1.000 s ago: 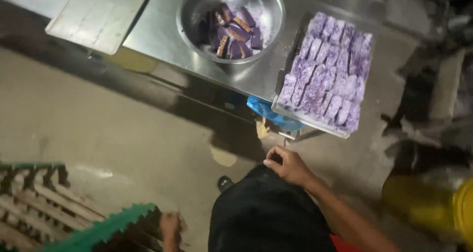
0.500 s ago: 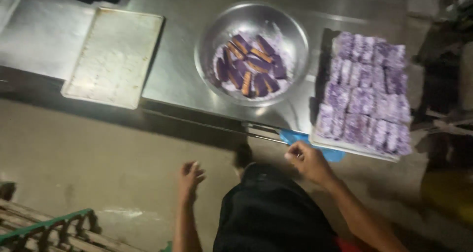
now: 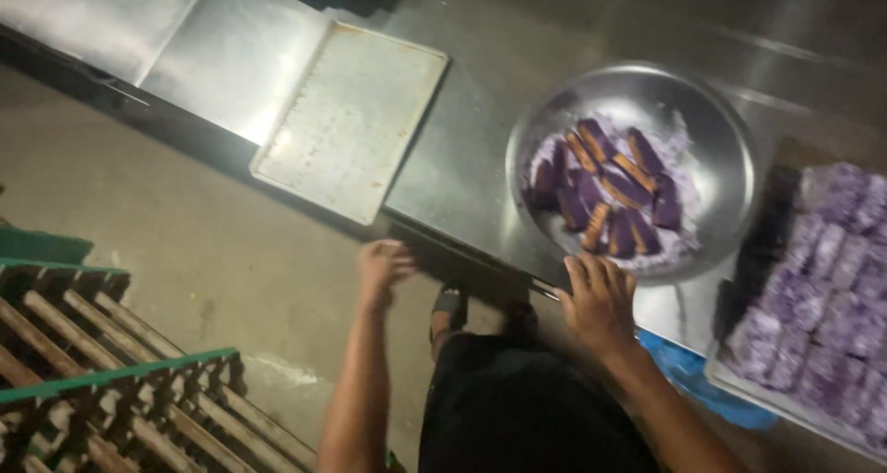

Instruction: Coating pieces of bread with a purple liquid and then applying a purple powdery coating.

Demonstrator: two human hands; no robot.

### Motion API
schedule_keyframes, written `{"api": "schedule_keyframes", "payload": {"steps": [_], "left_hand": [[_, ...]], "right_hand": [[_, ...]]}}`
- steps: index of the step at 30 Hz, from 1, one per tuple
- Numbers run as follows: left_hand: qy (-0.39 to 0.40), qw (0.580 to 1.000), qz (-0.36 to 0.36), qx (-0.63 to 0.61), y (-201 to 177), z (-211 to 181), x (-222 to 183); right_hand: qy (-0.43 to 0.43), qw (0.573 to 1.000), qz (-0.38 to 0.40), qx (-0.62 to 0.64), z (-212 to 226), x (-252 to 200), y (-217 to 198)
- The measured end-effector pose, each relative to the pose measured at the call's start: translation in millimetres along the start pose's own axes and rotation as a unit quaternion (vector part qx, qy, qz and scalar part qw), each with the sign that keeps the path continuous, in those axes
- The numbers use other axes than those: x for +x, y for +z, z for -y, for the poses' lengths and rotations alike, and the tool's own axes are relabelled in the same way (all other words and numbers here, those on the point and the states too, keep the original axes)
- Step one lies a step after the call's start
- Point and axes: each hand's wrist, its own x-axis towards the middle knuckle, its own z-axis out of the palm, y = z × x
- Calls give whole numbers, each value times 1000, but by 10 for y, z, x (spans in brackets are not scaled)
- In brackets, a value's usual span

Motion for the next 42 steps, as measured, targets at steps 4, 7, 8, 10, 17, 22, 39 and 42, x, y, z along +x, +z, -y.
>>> {"api": "schedule_keyframes", "payload": {"steps": [4, 7, 8, 10, 17, 22, 39, 42], "left_hand": [[-36, 973, -228, -27, -923, -392, 889], [-52, 962, -195, -187, -1229, -433, 1487], [-75, 963, -161, -205, -1209, -493, 1546], [-92, 961, -126, -226, -1192, -504, 1664], [-44, 971, -68, -227, -966, -628, 1492], [-35, 916, 84, -391, -909, -579, 1570], [457, 880, -51, 114, -584, 66, 813], [101, 839, 138, -517, -633, 503, 878]], "right_hand": [[19, 999, -32, -11, 74, 49, 182], [30, 995, -83, 39, 68, 44, 231], [59, 993, -96, 33, 56, 51, 262], [81, 990, -113, 28, 23, 66, 318], [143, 970, -193, 36, -42, 249, 465], [105, 970, -219, 25, 20, 489, 379], [213, 932, -14, 294, -89, 1145, -213], [90, 949, -20, 302, -146, 1178, -36]]}}
